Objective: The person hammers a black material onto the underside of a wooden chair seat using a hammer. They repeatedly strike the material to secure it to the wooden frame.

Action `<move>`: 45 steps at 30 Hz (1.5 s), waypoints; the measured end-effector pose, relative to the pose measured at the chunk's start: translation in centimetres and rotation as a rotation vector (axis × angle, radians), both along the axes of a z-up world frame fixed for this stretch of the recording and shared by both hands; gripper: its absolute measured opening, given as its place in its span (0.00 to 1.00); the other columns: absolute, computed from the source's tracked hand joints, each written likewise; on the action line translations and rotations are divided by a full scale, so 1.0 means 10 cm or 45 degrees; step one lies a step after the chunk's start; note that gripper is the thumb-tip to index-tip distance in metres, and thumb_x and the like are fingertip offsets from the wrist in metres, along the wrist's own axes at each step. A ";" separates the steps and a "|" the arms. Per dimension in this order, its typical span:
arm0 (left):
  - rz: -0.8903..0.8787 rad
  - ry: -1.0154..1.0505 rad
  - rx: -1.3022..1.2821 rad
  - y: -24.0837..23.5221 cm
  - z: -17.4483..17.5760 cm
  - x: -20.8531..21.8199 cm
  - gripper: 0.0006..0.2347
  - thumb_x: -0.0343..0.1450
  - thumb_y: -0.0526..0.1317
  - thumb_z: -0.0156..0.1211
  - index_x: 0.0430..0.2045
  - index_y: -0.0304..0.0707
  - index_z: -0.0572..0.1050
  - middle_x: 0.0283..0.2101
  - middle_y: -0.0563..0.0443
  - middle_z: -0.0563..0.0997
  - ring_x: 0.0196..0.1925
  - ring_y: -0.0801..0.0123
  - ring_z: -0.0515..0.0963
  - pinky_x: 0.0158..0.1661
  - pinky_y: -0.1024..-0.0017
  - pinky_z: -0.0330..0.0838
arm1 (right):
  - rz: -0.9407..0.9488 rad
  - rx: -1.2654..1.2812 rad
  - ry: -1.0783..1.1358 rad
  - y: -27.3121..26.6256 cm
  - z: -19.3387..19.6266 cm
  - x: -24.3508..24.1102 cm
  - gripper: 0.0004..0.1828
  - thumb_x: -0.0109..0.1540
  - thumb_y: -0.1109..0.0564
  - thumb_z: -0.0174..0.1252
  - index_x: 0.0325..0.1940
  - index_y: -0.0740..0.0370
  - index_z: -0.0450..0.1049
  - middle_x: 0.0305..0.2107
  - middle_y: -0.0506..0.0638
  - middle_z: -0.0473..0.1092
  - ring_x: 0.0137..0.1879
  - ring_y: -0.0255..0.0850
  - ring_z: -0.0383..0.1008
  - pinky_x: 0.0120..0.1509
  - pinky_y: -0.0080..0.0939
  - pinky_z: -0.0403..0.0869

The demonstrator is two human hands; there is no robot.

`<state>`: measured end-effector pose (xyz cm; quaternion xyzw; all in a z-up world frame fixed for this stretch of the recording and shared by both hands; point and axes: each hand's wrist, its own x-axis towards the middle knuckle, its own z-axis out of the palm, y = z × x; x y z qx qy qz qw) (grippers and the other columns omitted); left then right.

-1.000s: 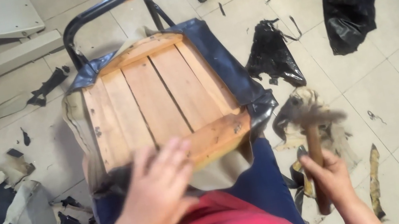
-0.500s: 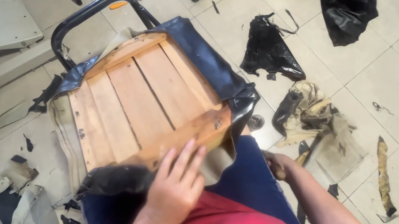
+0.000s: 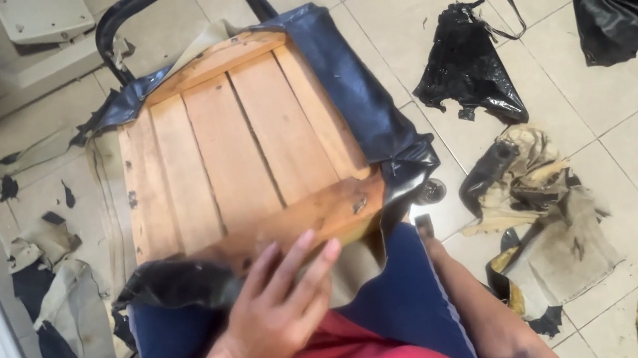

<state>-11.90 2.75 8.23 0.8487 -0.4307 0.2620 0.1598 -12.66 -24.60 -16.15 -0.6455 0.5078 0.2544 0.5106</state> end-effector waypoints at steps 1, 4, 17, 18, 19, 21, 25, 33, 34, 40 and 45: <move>0.027 -0.003 -0.003 0.00 -0.02 -0.01 0.08 0.68 0.32 0.51 0.17 0.41 0.73 0.52 0.49 0.72 0.54 0.55 0.71 0.49 0.60 0.67 | 0.078 -0.076 -0.081 0.00 0.10 -0.03 0.41 0.55 0.28 0.33 0.49 0.65 0.69 0.44 0.60 0.69 0.52 0.52 0.66 0.58 0.48 0.62; 0.087 -0.073 -0.039 -0.01 -0.01 -0.01 0.11 0.69 0.32 0.50 0.12 0.41 0.69 0.49 0.48 0.73 0.51 0.53 0.73 0.48 0.62 0.69 | 0.317 -0.301 -0.318 0.02 0.23 -0.14 0.30 0.57 0.36 0.38 0.47 0.60 0.68 0.41 0.56 0.70 0.48 0.49 0.69 0.54 0.46 0.64; 0.122 -0.286 -0.335 0.03 -0.28 -0.04 0.10 0.68 0.31 0.47 0.14 0.31 0.70 0.42 0.35 0.77 0.43 0.52 0.79 0.44 0.57 0.71 | 1.638 -1.267 -2.206 0.52 2.11 0.18 0.29 0.48 0.56 0.62 0.54 0.55 0.69 0.54 0.58 0.63 0.60 0.53 0.63 0.67 0.59 0.52; 0.127 -0.276 -0.386 0.03 -0.30 -0.03 0.11 0.68 0.32 0.47 0.14 0.32 0.71 0.41 0.37 0.78 0.42 0.54 0.79 0.44 0.59 0.71 | 1.701 -1.287 -2.240 0.56 2.14 0.23 0.24 0.52 0.56 0.58 0.53 0.56 0.69 0.53 0.56 0.65 0.58 0.49 0.66 0.67 0.58 0.51; 0.136 -0.266 -0.436 0.03 -0.31 -0.02 0.11 0.69 0.33 0.47 0.13 0.33 0.71 0.39 0.39 0.79 0.41 0.57 0.80 0.44 0.61 0.72 | 1.766 -1.304 -2.275 0.60 2.18 0.30 0.21 0.55 0.55 0.53 0.52 0.58 0.69 0.51 0.55 0.67 0.55 0.45 0.68 0.68 0.57 0.50; 0.159 -0.240 -0.506 0.04 -0.32 0.01 0.11 0.68 0.33 0.48 0.13 0.34 0.71 0.38 0.43 0.79 0.40 0.60 0.80 0.43 0.64 0.72 | 1.770 -1.266 -2.321 0.60 2.10 0.31 0.18 0.55 0.56 0.52 0.48 0.60 0.70 0.50 0.56 0.67 0.54 0.47 0.69 0.65 0.57 0.56; 0.192 -0.156 -0.599 0.05 -0.32 0.03 0.11 0.68 0.34 0.48 0.12 0.37 0.71 0.35 0.50 0.80 0.36 0.67 0.80 0.41 0.69 0.73 | 1.585 -1.135 -2.419 0.68 2.13 0.37 0.08 0.53 0.58 0.61 0.25 0.62 0.69 0.41 0.55 0.73 0.46 0.46 0.74 0.56 0.50 0.68; 0.250 -0.083 -0.633 0.04 -0.24 0.06 0.10 0.68 0.37 0.51 0.13 0.39 0.71 0.32 0.55 0.80 0.34 0.70 0.80 0.40 0.72 0.73 | 1.480 -1.105 -2.357 0.73 2.20 0.47 0.11 0.50 0.57 0.65 0.22 0.61 0.69 0.31 0.48 0.75 0.39 0.40 0.77 0.46 0.42 0.75; 0.255 -0.063 -0.641 0.04 -0.23 0.06 0.09 0.67 0.37 0.53 0.13 0.39 0.71 0.31 0.55 0.80 0.33 0.70 0.80 0.39 0.73 0.73 | 1.488 -1.097 -2.351 0.73 2.21 0.48 0.10 0.50 0.58 0.65 0.21 0.62 0.70 0.30 0.48 0.75 0.38 0.41 0.77 0.44 0.42 0.75; 0.302 -0.033 -0.629 0.06 -0.23 0.08 0.10 0.67 0.38 0.53 0.13 0.40 0.71 0.30 0.57 0.79 0.32 0.71 0.80 0.38 0.74 0.74 | 1.375 -1.011 -2.298 0.79 2.30 0.46 0.12 0.48 0.61 0.67 0.20 0.65 0.69 0.26 0.49 0.75 0.35 0.43 0.77 0.42 0.42 0.76; 0.325 -0.083 -0.516 0.00 -0.18 0.06 0.07 0.68 0.38 0.51 0.18 0.39 0.72 0.34 0.52 0.78 0.34 0.66 0.79 0.39 0.71 0.74 | 1.300 -1.067 -2.280 0.82 2.28 0.43 0.13 0.47 0.60 0.69 0.20 0.63 0.69 0.26 0.48 0.75 0.34 0.42 0.77 0.41 0.41 0.76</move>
